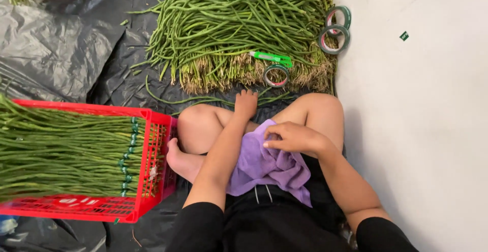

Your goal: A person sitting on the floor cleans long green beans by wiping them with a purple cloth and trimming them with a small tool before placing them in a red crate.

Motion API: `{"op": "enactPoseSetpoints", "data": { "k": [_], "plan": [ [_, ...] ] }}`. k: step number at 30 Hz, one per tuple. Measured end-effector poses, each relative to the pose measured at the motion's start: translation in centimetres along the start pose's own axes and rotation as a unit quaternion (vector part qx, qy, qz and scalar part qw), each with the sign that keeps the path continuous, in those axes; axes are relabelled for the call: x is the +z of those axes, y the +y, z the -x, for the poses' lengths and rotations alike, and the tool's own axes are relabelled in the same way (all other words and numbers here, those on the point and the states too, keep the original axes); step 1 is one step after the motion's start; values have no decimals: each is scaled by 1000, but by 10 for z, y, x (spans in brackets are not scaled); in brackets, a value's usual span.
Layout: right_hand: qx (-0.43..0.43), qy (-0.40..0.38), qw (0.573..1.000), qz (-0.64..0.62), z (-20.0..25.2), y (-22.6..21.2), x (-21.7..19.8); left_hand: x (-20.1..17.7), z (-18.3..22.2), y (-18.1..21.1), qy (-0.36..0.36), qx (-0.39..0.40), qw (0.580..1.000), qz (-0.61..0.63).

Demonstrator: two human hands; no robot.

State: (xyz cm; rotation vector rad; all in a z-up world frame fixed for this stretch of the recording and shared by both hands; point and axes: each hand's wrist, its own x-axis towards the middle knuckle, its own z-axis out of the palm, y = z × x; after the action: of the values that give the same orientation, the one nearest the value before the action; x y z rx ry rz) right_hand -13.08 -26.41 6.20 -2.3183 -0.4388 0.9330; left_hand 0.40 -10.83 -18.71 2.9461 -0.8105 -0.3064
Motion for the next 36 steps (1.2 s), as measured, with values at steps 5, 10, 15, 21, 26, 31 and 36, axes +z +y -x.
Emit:
{"op": "enactPoseSetpoints", "data": {
  "k": [5, 10, 15, 21, 26, 31, 36],
  "plan": [
    [-39, 44, 991, -119, -81, 26, -31, 43, -18, -12, 13, -15, 998, 64],
    [59, 182, 952, -241, -215, 174, -20, 34, -16, -31, -50, -63, 986, 146],
    [206, 194, 959, -23, -208, 169, -23, 4, -6, -53, -94, -94, 962, 239],
    [171, 215, 960, 53, -176, 110, -27, -70, 27, -66, -77, -91, 909, 398],
    [129, 192, 966, 115, -166, 87, -33, -95, 43, -68, -65, -98, 886, 448],
    [108, 198, 974, -10, -178, 101, -28, -81, 38, -79, -22, -110, 867, 486],
    [123, 156, 980, -12, -177, 102, -28, -91, 44, -81, -28, -107, 856, 505]
  ]
}}
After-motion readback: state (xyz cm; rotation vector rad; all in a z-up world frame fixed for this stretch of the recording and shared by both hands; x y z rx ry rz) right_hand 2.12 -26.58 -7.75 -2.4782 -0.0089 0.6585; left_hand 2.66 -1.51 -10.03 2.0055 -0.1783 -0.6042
